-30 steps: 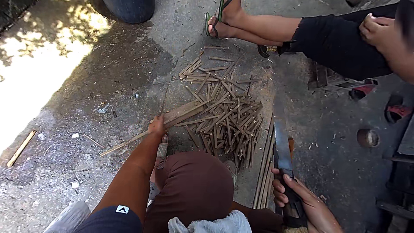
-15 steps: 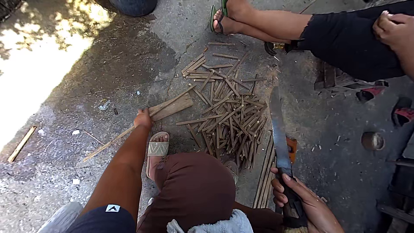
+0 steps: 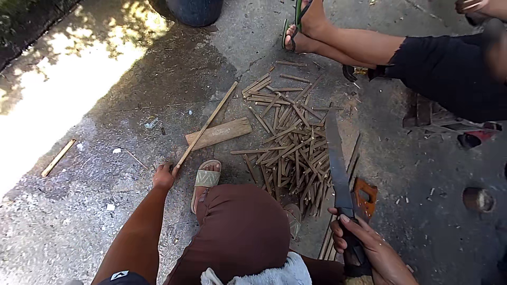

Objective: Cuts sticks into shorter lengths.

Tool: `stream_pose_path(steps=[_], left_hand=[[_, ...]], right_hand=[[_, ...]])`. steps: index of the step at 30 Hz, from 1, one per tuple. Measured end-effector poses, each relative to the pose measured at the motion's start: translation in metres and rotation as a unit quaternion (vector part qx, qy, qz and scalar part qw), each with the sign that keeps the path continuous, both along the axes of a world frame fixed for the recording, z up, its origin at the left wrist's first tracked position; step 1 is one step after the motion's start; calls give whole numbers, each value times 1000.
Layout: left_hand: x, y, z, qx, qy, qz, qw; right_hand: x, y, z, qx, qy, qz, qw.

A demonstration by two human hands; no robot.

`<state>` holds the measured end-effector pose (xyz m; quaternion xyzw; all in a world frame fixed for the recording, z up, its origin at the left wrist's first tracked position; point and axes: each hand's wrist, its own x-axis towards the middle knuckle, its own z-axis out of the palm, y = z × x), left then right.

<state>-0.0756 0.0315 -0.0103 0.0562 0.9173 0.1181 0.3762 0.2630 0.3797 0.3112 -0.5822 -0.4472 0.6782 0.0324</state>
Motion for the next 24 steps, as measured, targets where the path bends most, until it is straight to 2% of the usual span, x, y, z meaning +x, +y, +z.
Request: stream_pose_path(steps=[2, 7, 9, 12, 15, 18, 21, 24], left_hand=[[0, -9, -6, 33, -26, 6, 999], [7, -2, -12, 155, -123, 103, 975], [11, 5, -8, 170, -129, 102, 972], [18, 12, 3, 132, -84, 54, 986], [30, 7, 8, 118, -89, -9, 989], [34, 6, 1, 102, -120, -41, 987], [29, 10, 5, 87, -148, -33, 985], [24, 17, 17, 77, -132, -21, 988]], right_hand=[[-4, -2, -5, 18, -16, 16, 1000], [-17, -7, -18, 63, -52, 43, 996], [-25, -9, -22, 74, -74, 56, 993], [-31, -13, -35, 94, -107, 112, 984], [-27, -14, -67, 151, -150, 222, 952], [-33, -13, -112, 200, -206, 337, 897], [-80, -20, -152, 212, -264, 417, 843], [-130, -34, -197, 240, -256, 415, 840]])
